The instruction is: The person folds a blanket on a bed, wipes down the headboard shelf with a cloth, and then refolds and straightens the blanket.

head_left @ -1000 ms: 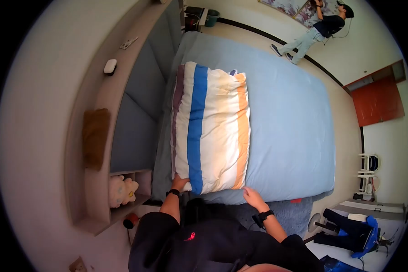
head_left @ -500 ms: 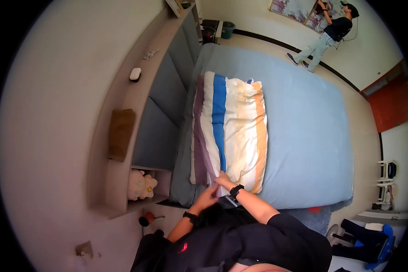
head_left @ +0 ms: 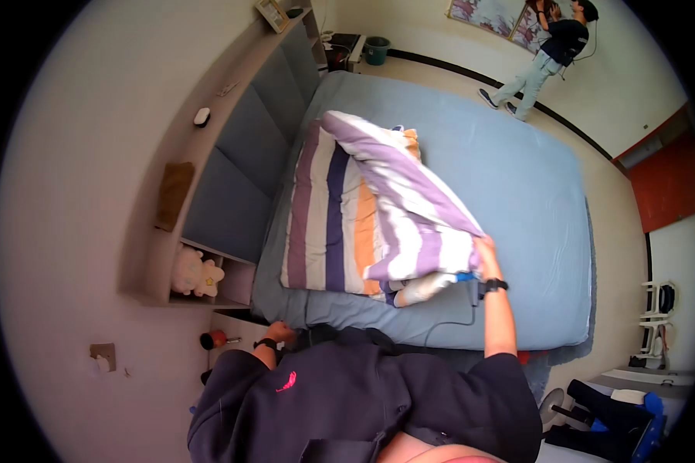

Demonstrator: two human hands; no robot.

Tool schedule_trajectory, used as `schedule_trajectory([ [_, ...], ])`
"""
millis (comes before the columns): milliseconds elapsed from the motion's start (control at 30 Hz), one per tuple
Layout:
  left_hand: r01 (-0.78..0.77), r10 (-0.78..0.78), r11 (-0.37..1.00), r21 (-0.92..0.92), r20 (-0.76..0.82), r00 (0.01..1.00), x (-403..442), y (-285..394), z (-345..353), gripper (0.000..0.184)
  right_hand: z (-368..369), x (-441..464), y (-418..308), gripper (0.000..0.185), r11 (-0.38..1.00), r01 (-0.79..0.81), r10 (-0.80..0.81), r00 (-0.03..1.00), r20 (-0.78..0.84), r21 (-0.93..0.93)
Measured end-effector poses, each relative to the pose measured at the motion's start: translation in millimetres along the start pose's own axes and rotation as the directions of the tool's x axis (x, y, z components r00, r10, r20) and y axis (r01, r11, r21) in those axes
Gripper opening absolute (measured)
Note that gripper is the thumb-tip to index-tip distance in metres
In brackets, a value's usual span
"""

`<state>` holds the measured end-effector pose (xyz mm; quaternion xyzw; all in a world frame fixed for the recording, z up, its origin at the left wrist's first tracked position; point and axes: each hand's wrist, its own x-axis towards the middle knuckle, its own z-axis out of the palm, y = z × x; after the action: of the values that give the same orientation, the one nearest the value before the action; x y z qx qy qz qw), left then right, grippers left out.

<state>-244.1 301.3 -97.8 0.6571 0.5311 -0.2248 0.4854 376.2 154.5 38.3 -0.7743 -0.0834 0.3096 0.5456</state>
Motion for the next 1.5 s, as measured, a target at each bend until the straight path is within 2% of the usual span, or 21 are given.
schedule_trajectory([
  [67,0.107,-0.107,0.994,0.039,-0.006,0.994,-6.3,14.3,-0.2,0.026,-106.8,26.6,57.7,0.057,0.981,0.064,-0.03,0.982,-0.186,0.181],
  [100,0.104,-0.104,0.994,0.037,-0.012,0.994,-6.8,18.3,4.8,0.026,-147.8,27.6,83.2,0.06,0.997,0.05,-0.027,0.949,-0.314,0.064],
  [233,0.103,-0.102,0.995,0.005,-0.101,0.99,-7.1,39.8,5.8,0.034,-229.1,-9.5,207.1,0.044,0.996,-0.094,0.09,0.926,-0.366,0.006],
  [267,0.077,-0.072,0.996,0.035,-0.117,0.99,-16.8,50.0,4.7,0.035,-253.3,31.0,322.0,0.046,0.98,-0.155,0.085,0.898,-0.431,-0.129],
  [367,0.022,0.007,0.978,0.208,-0.141,0.99,-36.3,61.9,5.4,0.041,-178.4,4.7,297.9,0.051,0.898,-0.358,0.177,0.826,-0.535,-0.255],
  [467,0.127,-0.107,0.98,0.156,-0.128,0.986,-65.7,60.5,5.6,0.041,-130.2,9.6,272.0,0.055,0.866,-0.318,0.046,0.818,-0.573,-0.386],
  [600,0.177,-0.165,0.971,0.159,-0.086,0.983,-85.7,18.2,16.2,0.043,-116.0,17.5,236.5,0.057,0.851,-0.415,0.277,0.875,-0.397,-0.322],
  [700,0.268,-0.27,0.956,0.119,0.003,0.963,-97.3,-5.6,30.8,0.042,-123.7,47.2,268.0,0.054,0.801,-0.442,0.249,0.859,-0.447,-0.404],
  [767,0.217,-0.212,0.969,0.117,-0.058,0.976,-98.2,-15.4,41.3,0.043,-137.8,91.2,319.4,0.05,0.806,-0.468,0.29,0.846,-0.448,-0.362],
  [833,0.181,-0.17,0.976,0.117,-0.102,0.98,-102.2,-35.5,57.9,0.043,-130.3,86.0,242.0,0.062,0.923,-0.365,0.318,0.9,-0.3,-0.118],
  [867,0.191,-0.181,0.981,0.043,-0.177,0.968,-101.6,-33.2,59.9,0.042,-88.1,64.4,163.4,0.049,0.899,-0.368,0.247,0.874,-0.419,-0.237],
  [967,0.142,-0.146,0.989,-0.032,-0.216,0.965,-94.2,-49.5,55.3,0.038,-17.5,155.7,91.7,0.044,0.945,-0.325,0.317,0.935,-0.162,-0.026],
  [1000,0.09,-0.097,0.995,-0.044,-0.192,0.977,-78.2,-56.5,53.7,0.035,32.2,161.0,46.4,0.038,0.985,-0.169,0.172,0.973,-0.156,0.031],
  [1100,-0.156,0.134,0.986,-0.064,-0.27,0.954,-25.5,-107.2,67.0,0.033,190.6,107.2,-92.9,0.018,0.956,0.172,-0.184,0.982,-0.03,-0.236],
  [1167,0.031,-0.156,0.88,-0.474,-0.228,0.961,-16.1,-94.5,59.8,0.03,288.8,52.0,-128.6,0.019,0.909,0.264,-0.245,0.964,0.099,-0.323],
  [1233,-0.331,0.249,0.922,-0.199,-0.35,0.903,-4.4,-121.3,60.3,0.029,374.3,8.5,-122.4,0.027,0.719,0.378,-0.206,0.918,0.34,-0.583],
  [1267,-0.161,0.05,0.909,-0.384,-0.283,0.958,-0.6,-117.8,57.0,0.027,410.6,-14.3,-100.3,0.04,0.633,0.498,-0.307,0.864,0.399,-0.593],
  [1300,0.019,-0.139,0.836,-0.548,-0.178,0.974,5.2,-110.9,55.7,0.025,441.4,-25.9,-72.9,0.052,0.589,0.539,-0.209,0.822,0.53,-0.602],
  [1333,0.026,-0.17,0.666,-0.746,-0.117,0.979,9.4,-117.0,60.8,0.024,456.3,-58.6,-55.0,0.065,0.525,0.616,-0.181,0.755,0.631,-0.587],
  [1400,-0.301,0.193,0.853,-0.426,-0.278,0.941,-1.0,-127.9,49.2,0.021,475.1,-96.5,-8.0,0.084,0.541,0.638,-0.026,0.663,0.748,-0.547],
  [1500,-0.144,0.068,0.839,-0.525,-0.162,0.984,34.1,-152.4,57.0,0.02,462.9,-128.0,52.3,0.082,0.53,0.738,0.06,0.458,0.887,-0.417],
])
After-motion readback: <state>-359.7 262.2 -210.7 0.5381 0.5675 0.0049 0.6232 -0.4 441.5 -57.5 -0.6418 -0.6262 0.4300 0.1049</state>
